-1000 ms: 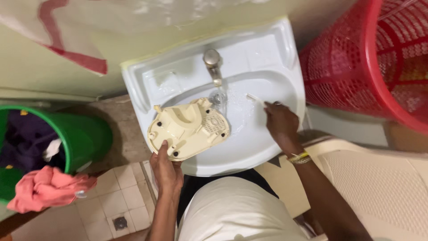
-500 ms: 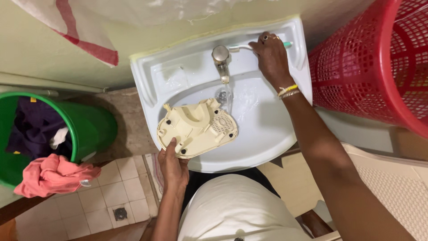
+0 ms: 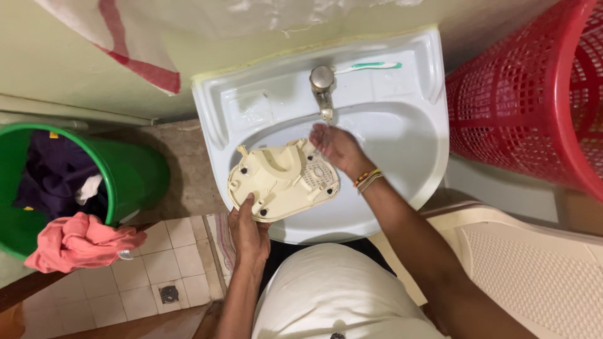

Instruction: The person cleans a plastic appliance base using a toothbrush and water in a sink. They scrub the inner and outer surfaces and rinse the object under a running faucet.

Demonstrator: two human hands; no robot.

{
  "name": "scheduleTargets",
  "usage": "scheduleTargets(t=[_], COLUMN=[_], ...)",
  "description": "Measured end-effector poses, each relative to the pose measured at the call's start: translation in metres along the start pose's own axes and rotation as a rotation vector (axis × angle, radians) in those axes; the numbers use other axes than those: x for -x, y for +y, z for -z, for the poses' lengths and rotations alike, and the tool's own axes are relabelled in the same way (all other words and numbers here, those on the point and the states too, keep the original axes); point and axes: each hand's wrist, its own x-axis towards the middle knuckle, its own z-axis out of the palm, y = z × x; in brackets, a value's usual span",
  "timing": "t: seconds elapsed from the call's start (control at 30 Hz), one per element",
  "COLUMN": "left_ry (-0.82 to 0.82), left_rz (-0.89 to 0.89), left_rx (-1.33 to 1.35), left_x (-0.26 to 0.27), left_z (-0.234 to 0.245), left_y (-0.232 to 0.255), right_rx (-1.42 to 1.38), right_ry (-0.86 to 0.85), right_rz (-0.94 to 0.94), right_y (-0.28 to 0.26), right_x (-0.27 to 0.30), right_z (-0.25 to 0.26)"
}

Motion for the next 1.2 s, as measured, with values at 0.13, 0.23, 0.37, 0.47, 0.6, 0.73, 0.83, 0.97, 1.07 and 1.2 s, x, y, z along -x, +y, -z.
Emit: scheduleTargets(t=[0.13, 0.23, 0.37, 0.47, 0.6, 0.73, 0.83, 0.97, 1.07, 1.2], left_ry=[-0.038, -0.159, -0.307, -0.321, -0.369, -0.584, -0.436, -0.606, -0.616, -0.499], left_rz=[0.061, 0.151, 0.282, 0.395, 0.198, 0.215, 0.327, 0.245, 0.300, 0.315], left_rx=[-0.003, 0.073, 0.173, 0.136, -0.193, -0.207, -0.302, -0.170, -0.120, -0.462], left_x=[-0.029, -0.070, -0.119, -0.147, -0.181, -0.213, -0.219, -0.212, -0.197, -0.172], left_z=[0.000, 0.002, 0.002, 0.003, 0.003, -0.023, -0.060, -0.082, -0.095, -0.114], left_y=[-0.009, -0.029, -0.069, -0.092, -0.128, -0.145, -0.158, -0.165, -0.159, -0.145], right_rx=[0.921, 1.740, 1.197, 1.063, 1.167, 1.301, 1.365, 1.499, 1.462, 1.650], right_ry=[-0.001, 0.190, 0.402, 0.303, 0.421, 0.488, 0.453, 0.546, 0.509, 0.536], right_rz=[0.481, 0.910, 0.108, 0.182, 0.274, 0.410, 0.543, 0.573, 0.641, 0.681], right_y=[-0.038, -0.052, -0.061, -0.069, -0.087, -0.103, -0.109, -0.118, -0.110, -0.096], right_x=[0.038, 0.072, 0.100, 0.112, 0.131, 0.156, 0.173, 0.189, 0.195, 0.211], right_z=[-0.009, -0.009, -0.010, -0.001, 0.007, -0.001, -0.006, -0.012, -0.017, -0.034])
